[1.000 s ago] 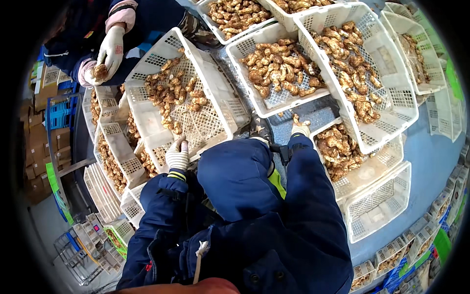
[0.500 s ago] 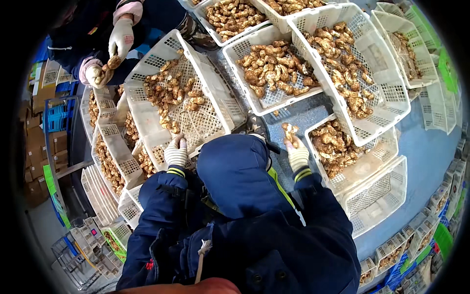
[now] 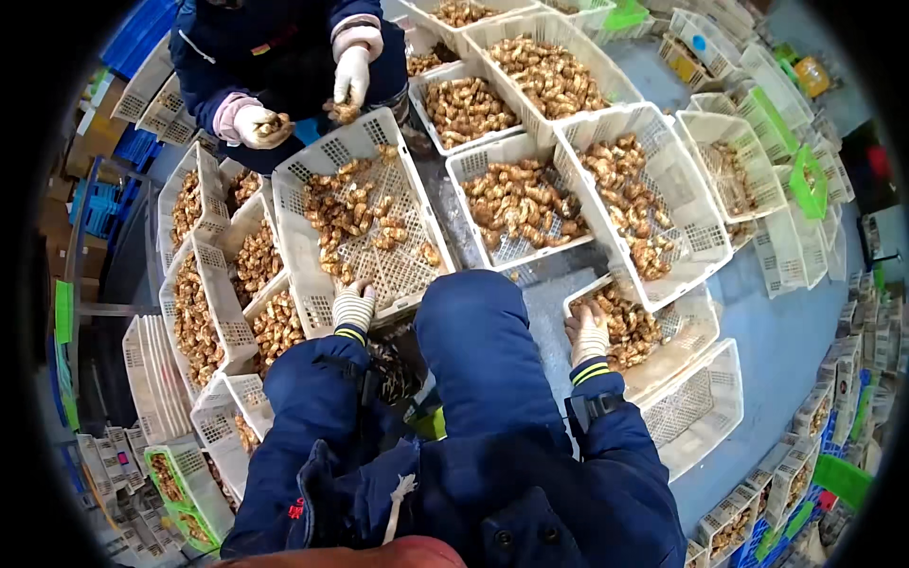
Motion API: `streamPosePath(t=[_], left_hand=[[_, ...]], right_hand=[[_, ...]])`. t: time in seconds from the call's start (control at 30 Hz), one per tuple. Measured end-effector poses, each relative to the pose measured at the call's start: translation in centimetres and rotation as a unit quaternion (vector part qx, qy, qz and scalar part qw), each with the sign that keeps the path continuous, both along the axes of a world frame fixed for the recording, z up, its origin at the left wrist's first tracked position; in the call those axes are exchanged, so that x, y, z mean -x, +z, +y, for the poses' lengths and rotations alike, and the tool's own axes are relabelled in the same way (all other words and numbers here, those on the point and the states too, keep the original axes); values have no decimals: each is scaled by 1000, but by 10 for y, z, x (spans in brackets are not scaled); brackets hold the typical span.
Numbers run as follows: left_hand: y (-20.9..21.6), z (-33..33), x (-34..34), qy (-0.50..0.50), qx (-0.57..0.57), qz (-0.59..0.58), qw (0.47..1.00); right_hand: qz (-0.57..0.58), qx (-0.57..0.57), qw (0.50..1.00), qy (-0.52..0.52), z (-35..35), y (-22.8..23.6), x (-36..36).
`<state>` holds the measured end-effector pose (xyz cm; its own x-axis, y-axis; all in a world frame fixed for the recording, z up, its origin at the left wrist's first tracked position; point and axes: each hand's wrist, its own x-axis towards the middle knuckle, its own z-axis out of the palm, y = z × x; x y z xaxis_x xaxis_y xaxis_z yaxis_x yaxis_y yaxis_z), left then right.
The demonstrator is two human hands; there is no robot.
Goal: The person sorts ginger roots from a white plastic crate into another container, handling them by hand. They repeatedly pick up ginger pieces, inspect them, and place them into a separate bin while seated at a workstation.
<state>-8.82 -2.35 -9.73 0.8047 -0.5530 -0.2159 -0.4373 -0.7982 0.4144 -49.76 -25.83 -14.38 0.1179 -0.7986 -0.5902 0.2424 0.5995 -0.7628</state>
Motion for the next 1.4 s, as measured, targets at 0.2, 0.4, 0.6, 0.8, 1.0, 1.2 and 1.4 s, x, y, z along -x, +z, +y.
streamPosePath(t=[0.2, 0.4, 0.6, 0.8, 1.0, 1.2, 1.4], left_hand=[[-25, 0, -27, 51, 241, 159, 956], [85, -16, 13, 78, 484, 485, 724], [158, 40, 0, 88, 569, 561, 595], [134, 42, -34, 188, 635, 558, 500], [120, 21, -71, 267, 675, 452, 518], [119, 33, -87, 316, 658, 407, 550], [135, 20, -91, 312, 670, 414, 531]], right_hand=[[-6, 189, 968, 164, -29, 135, -102], [24, 307, 843, 442, 14, 201, -223], [46, 419, 629, 654, 102, 251, -327], [183, 314, 676, 641, 32, 144, -383], [530, 431, 178, 708, -23, 11, -394], [547, 362, 154, 739, 4, -34, -416], [533, 233, -6, 813, -28, -51, -421]])
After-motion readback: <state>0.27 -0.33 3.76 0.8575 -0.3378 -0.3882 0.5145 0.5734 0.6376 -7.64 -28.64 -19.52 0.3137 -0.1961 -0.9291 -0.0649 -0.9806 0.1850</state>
